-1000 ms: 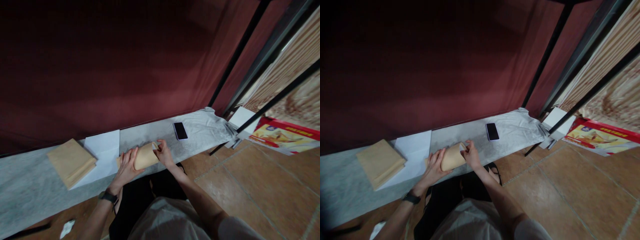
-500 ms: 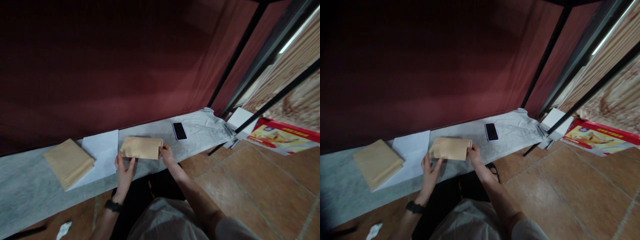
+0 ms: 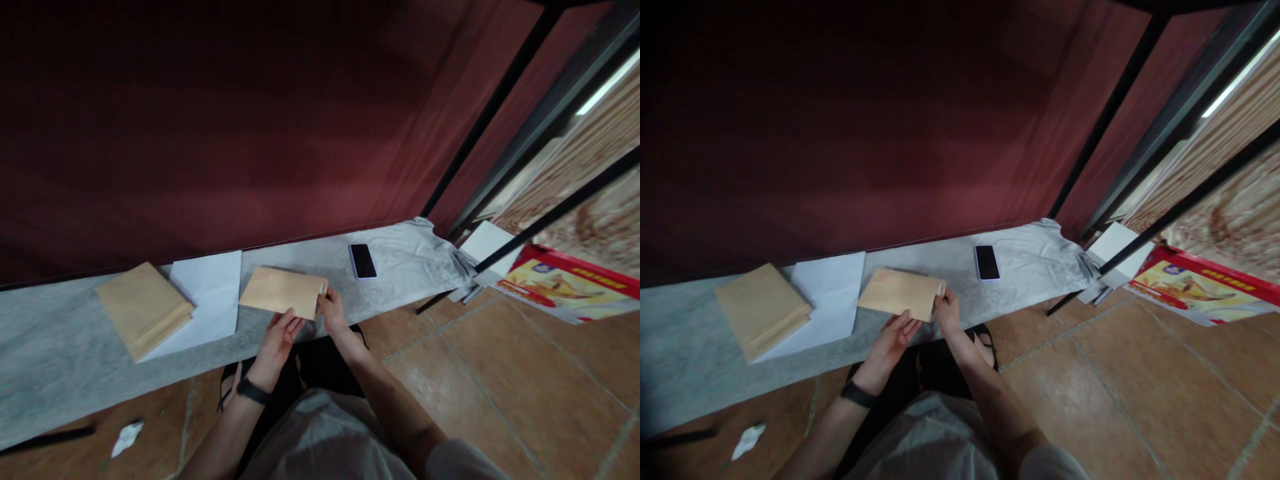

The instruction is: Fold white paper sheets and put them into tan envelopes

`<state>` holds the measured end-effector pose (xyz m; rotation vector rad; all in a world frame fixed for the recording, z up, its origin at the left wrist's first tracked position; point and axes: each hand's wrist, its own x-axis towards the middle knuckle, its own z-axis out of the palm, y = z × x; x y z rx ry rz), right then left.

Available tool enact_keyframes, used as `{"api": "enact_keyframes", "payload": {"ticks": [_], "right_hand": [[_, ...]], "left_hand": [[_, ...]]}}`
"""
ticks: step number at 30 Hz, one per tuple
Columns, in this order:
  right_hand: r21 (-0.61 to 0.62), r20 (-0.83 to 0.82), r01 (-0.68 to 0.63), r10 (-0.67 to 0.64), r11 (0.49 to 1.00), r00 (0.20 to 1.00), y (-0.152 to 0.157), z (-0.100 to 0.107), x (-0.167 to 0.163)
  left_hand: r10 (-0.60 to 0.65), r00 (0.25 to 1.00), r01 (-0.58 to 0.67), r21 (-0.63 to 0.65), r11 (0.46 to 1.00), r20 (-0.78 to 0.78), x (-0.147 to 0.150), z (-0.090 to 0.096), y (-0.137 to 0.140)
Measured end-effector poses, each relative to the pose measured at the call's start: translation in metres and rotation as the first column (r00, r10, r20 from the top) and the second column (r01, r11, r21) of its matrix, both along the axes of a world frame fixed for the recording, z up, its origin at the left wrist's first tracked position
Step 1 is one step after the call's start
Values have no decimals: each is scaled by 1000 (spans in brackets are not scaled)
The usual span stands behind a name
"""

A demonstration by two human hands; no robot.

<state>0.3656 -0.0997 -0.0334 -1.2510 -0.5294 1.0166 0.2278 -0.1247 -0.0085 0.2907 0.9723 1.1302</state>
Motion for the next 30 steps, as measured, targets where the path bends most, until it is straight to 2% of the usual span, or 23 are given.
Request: {"api": "enact_keyframes", "payload": {"ticks": [6, 13, 24, 30], "right_hand": [[32, -36, -43, 44, 999, 998, -3, -4, 4], [50, -45, -97, 100, 994, 994, -1, -4, 7], [35, -55, -109, 111, 993, 992, 0, -8, 8], [28, -58, -153, 154, 988, 986, -2, -7, 8]], "left_hand": [[0, 988, -6, -38, 999, -153, 6, 6, 18], [-14, 971, 15, 4, 1000, -239, 3, 14, 36], [-44, 954, 49, 10, 999, -298, 2, 4, 37], [-34, 923, 67, 73, 995, -383, 1, 3, 44]]}}
